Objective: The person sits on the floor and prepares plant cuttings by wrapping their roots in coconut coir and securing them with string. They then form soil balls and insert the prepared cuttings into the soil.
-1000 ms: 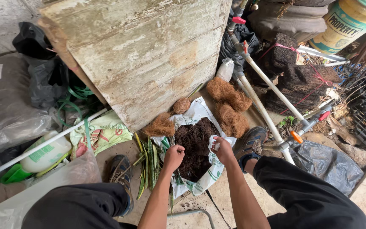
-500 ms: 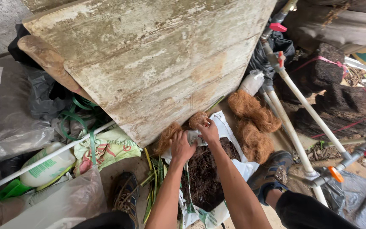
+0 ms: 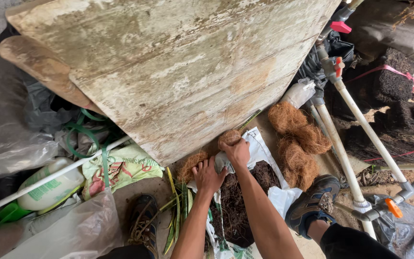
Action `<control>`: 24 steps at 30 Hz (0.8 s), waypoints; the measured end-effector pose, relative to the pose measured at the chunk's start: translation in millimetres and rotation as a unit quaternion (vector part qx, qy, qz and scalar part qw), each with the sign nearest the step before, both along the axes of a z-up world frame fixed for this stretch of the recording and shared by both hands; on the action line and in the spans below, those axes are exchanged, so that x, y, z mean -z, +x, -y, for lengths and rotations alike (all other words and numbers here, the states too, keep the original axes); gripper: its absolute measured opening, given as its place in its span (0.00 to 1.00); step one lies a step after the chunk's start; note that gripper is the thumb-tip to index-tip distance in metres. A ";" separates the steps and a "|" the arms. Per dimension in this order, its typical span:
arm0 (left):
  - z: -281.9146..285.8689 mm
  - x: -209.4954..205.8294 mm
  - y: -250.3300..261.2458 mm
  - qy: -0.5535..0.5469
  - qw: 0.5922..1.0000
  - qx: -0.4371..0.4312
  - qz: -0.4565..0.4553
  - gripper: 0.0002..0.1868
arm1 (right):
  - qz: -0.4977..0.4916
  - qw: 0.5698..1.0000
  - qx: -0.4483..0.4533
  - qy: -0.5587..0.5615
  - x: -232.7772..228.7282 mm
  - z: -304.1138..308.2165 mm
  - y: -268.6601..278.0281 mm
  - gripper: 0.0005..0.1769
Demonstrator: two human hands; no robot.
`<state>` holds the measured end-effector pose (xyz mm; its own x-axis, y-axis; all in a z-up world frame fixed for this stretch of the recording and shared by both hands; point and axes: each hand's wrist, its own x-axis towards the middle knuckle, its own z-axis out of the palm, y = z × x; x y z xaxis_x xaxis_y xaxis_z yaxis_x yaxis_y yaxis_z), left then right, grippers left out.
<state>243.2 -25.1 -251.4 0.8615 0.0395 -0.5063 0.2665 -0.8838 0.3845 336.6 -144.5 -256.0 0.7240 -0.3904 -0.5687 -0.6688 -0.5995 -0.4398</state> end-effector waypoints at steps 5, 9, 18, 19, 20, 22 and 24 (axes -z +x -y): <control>1.4 21.9 -12.3 0.000 0.999 -0.015 -0.036 0.49 | 0.230 0.971 -0.028 -0.060 11.8 -17.3 -46.4 0.55; 3.2 38.3 -13.8 0.040 0.999 0.011 0.022 0.49 | 0.219 0.967 -0.121 -0.036 7.1 -21.9 -57.0 0.54; 3.2 16.0 -23.9 0.011 0.999 -0.029 0.011 0.53 | 0.186 0.933 -0.298 -0.072 -26.2 -29.5 -53.7 0.43; 2.1 14.4 -23.1 0.011 0.999 -0.027 0.015 0.53 | 0.180 0.930 -0.310 -0.078 -27.7 -30.1 -54.7 0.43; 1.2 12.8 -22.2 0.011 0.999 -0.025 0.019 0.53 | 0.173 0.927 -0.322 -0.085 -28.6 -30.6 -55.5 0.43; 0.3 9.1 -23.2 0.011 1.000 -0.018 0.016 0.52 | 0.172 0.923 -0.330 -0.094 -27.9 -31.5 -57.2 0.42; 0.1 3.3 -24.0 0.012 1.000 -0.009 0.004 0.52 | 0.183 0.923 -0.322 -0.100 -25.8 -31.7 -60.2 0.39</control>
